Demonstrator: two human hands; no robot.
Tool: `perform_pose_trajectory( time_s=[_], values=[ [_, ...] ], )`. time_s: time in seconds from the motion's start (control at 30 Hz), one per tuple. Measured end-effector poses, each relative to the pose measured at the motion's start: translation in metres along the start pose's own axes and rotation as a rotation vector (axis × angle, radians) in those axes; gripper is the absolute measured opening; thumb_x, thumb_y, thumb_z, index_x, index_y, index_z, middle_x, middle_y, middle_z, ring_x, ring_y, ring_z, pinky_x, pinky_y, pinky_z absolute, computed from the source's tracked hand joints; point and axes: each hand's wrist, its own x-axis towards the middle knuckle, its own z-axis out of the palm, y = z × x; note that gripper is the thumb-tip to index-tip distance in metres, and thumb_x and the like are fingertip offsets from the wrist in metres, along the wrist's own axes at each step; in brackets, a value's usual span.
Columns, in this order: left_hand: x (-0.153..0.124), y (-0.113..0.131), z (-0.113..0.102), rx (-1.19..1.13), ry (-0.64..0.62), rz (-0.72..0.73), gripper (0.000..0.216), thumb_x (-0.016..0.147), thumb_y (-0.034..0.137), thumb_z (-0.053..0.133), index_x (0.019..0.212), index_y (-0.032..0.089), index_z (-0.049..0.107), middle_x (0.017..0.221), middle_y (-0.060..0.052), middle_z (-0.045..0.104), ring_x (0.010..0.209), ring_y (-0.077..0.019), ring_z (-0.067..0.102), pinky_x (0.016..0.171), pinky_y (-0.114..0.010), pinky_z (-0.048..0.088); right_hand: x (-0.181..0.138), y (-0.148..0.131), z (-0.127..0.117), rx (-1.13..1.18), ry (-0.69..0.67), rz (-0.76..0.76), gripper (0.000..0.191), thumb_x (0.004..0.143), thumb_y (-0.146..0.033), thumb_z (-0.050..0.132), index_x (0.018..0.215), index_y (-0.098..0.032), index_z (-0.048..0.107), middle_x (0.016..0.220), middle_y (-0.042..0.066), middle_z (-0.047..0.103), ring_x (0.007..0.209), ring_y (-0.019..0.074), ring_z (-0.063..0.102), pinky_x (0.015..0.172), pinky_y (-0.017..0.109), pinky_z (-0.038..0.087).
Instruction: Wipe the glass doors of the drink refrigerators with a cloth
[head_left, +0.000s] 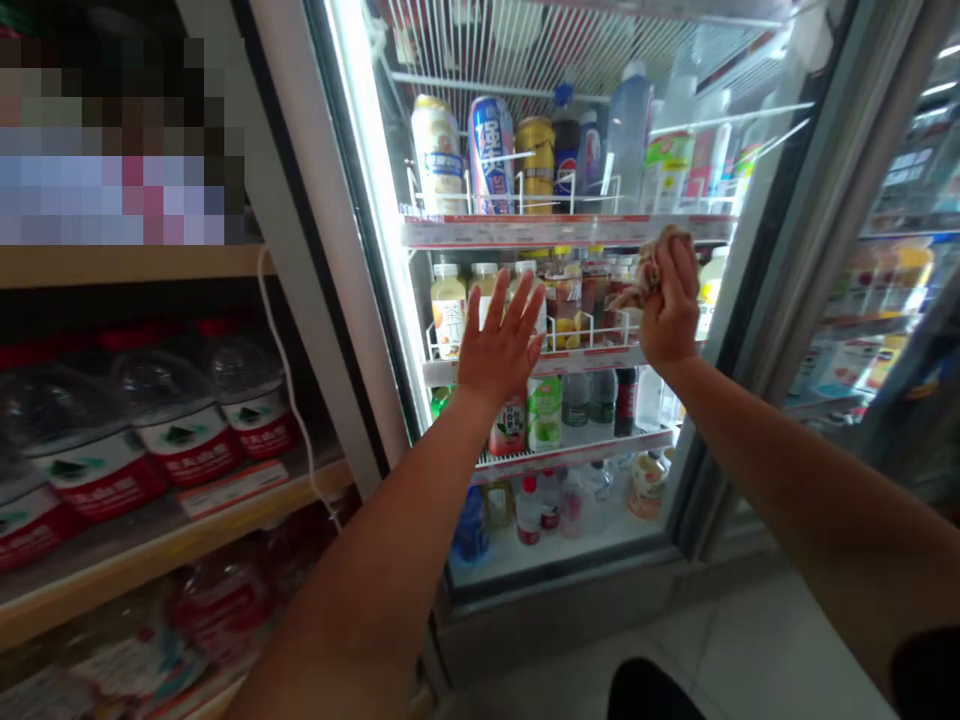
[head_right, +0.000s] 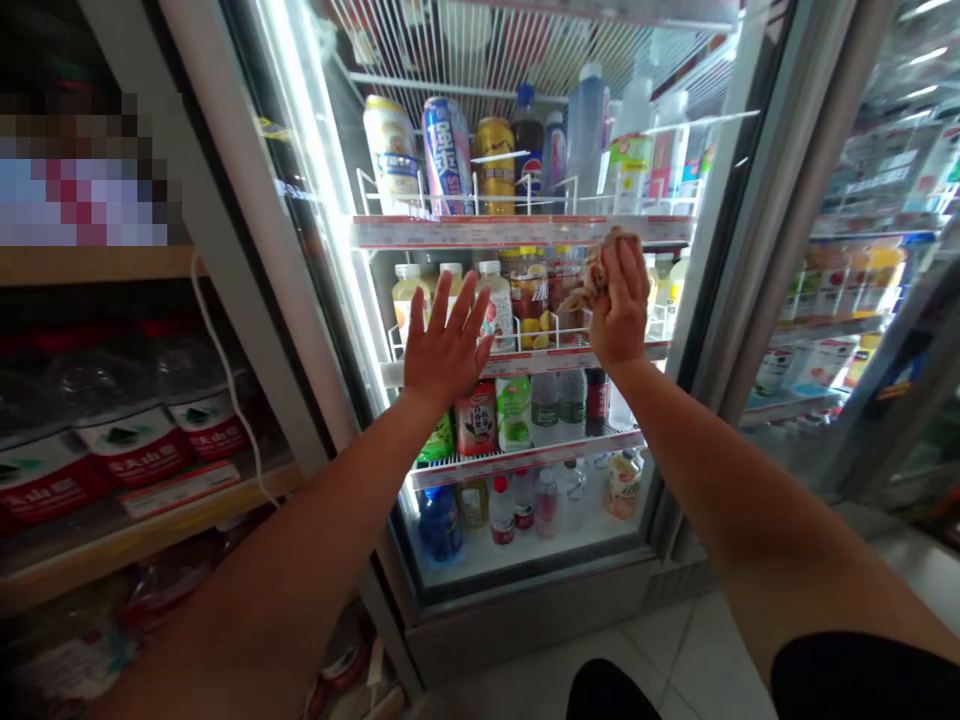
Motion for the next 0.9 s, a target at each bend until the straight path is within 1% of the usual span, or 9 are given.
perform_pose_trajectory(
  time_s=[0.07,0.17,0.23,0.33,0.47,0.57,0.7,0.77,0.9],
  values=[
    [0.000,0.000,0.000,-0.004,-0.001,-0.002,0.069,0.102,0.032,0.038,0.159,0.024,0.001,0.164,-0.005,0.014,0.152,-0.0275,-0.003,0.125,-0.061,-0.003,-0.009,0.004,-0.001,-0.007,0.027,0.010,0.051,0.102,-0.027,0.024,0.151,-0.025,0.038,0.160,-0.003,0.031,0.149,0.0265,0.026,0.125,0.052,0.026],
    [0.001,0.001,0.000,0.001,-0.001,-0.004,0.067,0.102,0.031,0.037,0.160,0.022,0.004,0.164,-0.006,0.016,0.151,-0.0268,-0.004,0.125,-0.060,-0.004,-0.047,0.004,-0.007,-0.030,0.068,-0.012,0.052,0.101,-0.023,0.027,0.152,-0.019,0.036,0.161,0.003,0.030,0.150,0.0271,0.026,0.123,0.056,0.029],
    [0.001,0.001,0.000,-0.008,-0.001,-0.002,0.066,0.102,0.030,0.036,0.160,0.022,0.005,0.164,-0.006,0.016,0.151,-0.0264,-0.005,0.125,-0.060,-0.004,-0.063,0.008,-0.012,-0.047,0.035,-0.019,0.053,0.099,-0.021,0.029,0.152,-0.016,0.036,0.161,0.006,0.030,0.150,0.0277,0.025,0.121,0.058,0.030],
    [0.002,0.002,0.000,-0.031,-0.002,0.000,0.067,0.102,0.030,0.037,0.160,0.023,0.004,0.164,-0.006,0.015,0.151,-0.0265,-0.005,0.125,-0.061,-0.005,-0.046,0.026,-0.019,-0.061,-0.001,0.026,0.052,0.099,-0.021,0.029,0.150,-0.014,0.039,0.160,0.009,0.032,0.149,0.0272,0.026,0.122,0.056,0.029],
    [0.002,0.002,-0.001,-0.018,0.009,-0.007,0.070,0.101,0.030,0.039,0.159,0.025,0.001,0.164,-0.005,0.015,0.151,-0.0274,-0.002,0.125,-0.062,-0.003,-0.006,0.056,-0.018,-0.072,0.051,0.152,0.052,0.100,-0.024,0.025,0.150,-0.018,0.039,0.161,0.006,0.030,0.149,0.0275,0.026,0.123,0.053,0.027],
    [0.001,0.002,-0.001,0.008,0.014,-0.002,0.070,0.102,0.031,0.040,0.159,0.025,0.000,0.164,-0.005,0.016,0.151,-0.0273,-0.001,0.126,-0.061,-0.001,-0.025,0.062,-0.019,-0.085,0.073,0.159,0.054,0.099,-0.024,0.026,0.152,-0.020,0.036,0.161,0.002,0.029,0.149,0.0290,0.025,0.123,0.057,0.026],
    [0.001,0.001,0.000,0.011,0.018,0.003,0.070,0.102,0.031,0.040,0.159,0.024,0.001,0.164,-0.006,0.016,0.152,-0.0282,0.000,0.126,-0.061,-0.001,-0.071,0.059,-0.025,-0.132,0.060,0.151,0.058,0.094,-0.022,0.032,0.151,-0.014,0.036,0.159,0.010,0.032,0.150,0.0296,0.025,0.121,0.060,0.027],
    [0.000,0.001,0.000,0.010,0.012,0.002,0.070,0.102,0.031,0.040,0.159,0.024,0.001,0.164,-0.006,0.016,0.152,-0.0285,0.000,0.126,-0.061,-0.001,-0.071,0.064,-0.028,-0.149,0.062,0.183,0.058,0.092,-0.020,0.032,0.150,-0.015,0.040,0.158,0.011,0.034,0.150,0.0273,0.025,0.122,0.056,0.027],
    [0.001,0.001,-0.001,0.011,-0.003,-0.011,0.070,0.101,0.031,0.041,0.159,0.025,0.001,0.164,-0.005,0.016,0.152,-0.0287,0.001,0.126,-0.062,0.000,-0.038,0.080,-0.026,-0.153,0.131,0.262,0.063,0.086,-0.015,0.032,0.148,-0.014,0.042,0.156,0.011,0.036,0.149,0.0250,0.026,0.122,0.056,0.026]
  ],
)
